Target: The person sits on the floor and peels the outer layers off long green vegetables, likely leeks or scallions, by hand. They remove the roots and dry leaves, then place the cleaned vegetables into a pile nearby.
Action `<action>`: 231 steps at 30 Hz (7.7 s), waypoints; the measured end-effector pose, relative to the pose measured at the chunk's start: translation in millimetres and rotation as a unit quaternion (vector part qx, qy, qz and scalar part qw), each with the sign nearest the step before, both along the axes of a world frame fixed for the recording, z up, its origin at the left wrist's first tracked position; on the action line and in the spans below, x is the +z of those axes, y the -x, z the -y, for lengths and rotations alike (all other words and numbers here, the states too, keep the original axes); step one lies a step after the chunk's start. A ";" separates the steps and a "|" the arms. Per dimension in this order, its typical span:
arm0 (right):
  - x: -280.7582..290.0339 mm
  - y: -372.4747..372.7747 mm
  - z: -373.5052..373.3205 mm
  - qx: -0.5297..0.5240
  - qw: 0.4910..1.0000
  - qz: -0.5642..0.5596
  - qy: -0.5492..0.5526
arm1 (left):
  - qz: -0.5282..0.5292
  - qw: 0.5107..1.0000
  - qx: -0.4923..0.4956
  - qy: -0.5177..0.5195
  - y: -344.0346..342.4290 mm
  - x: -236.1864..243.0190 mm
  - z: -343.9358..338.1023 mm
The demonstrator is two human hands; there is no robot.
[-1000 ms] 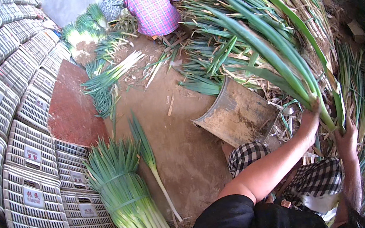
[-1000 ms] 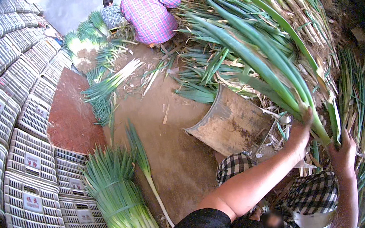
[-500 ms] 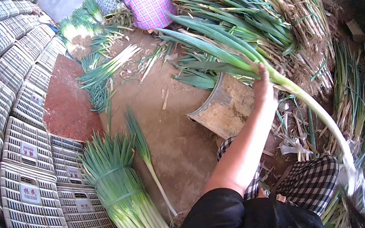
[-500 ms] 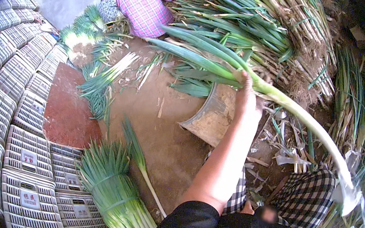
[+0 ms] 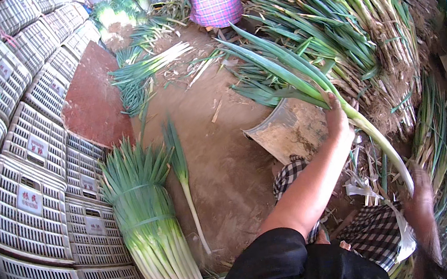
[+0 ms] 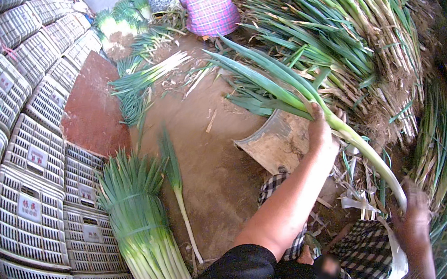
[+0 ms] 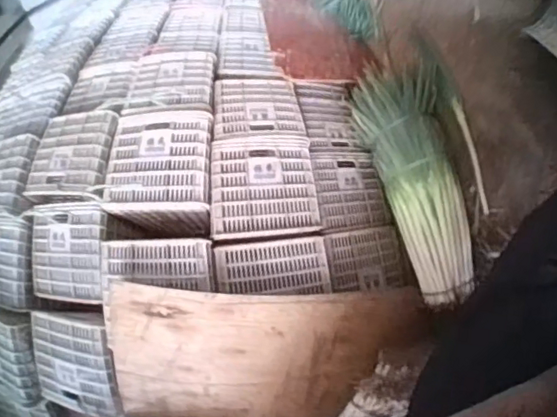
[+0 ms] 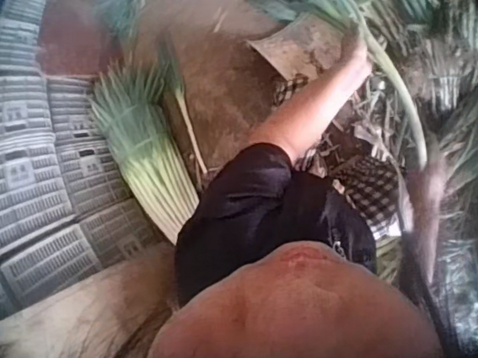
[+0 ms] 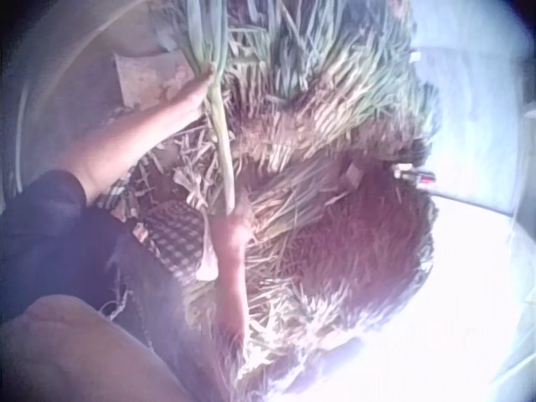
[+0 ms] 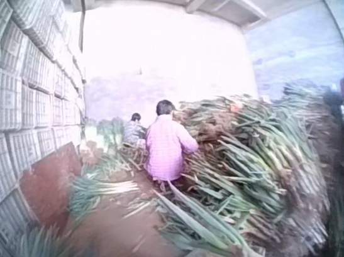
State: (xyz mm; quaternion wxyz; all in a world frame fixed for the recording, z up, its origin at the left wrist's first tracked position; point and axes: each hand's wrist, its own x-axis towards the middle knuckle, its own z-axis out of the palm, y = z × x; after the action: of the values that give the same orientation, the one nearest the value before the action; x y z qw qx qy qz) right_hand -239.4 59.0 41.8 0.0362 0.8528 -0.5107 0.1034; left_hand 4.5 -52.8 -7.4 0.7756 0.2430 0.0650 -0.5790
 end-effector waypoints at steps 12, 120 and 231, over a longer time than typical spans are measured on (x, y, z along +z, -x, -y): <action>-59.0 -99.8 -11.0 0.037 0.609 0.518 -0.600 | -0.020 0.988 -0.106 0.114 -66.8 42.1 -50.5; -77.2 91.0 57.0 -0.189 0.904 0.022 -0.383 | 0.775 0.406 -0.312 -0.370 -300.3 -144.7 -243.8; -280.8 265.3 21.8 -0.676 0.690 0.132 -0.224 | 0.441 0.702 -0.333 -0.449 -129.2 -129.9 -178.5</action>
State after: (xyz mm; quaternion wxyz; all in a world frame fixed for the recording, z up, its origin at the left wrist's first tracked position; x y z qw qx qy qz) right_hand -504.7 37.1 -239.1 -0.1640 0.2376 -0.9564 0.0450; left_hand 133.7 125.7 -137.3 0.2712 0.7960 -0.1176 -0.5282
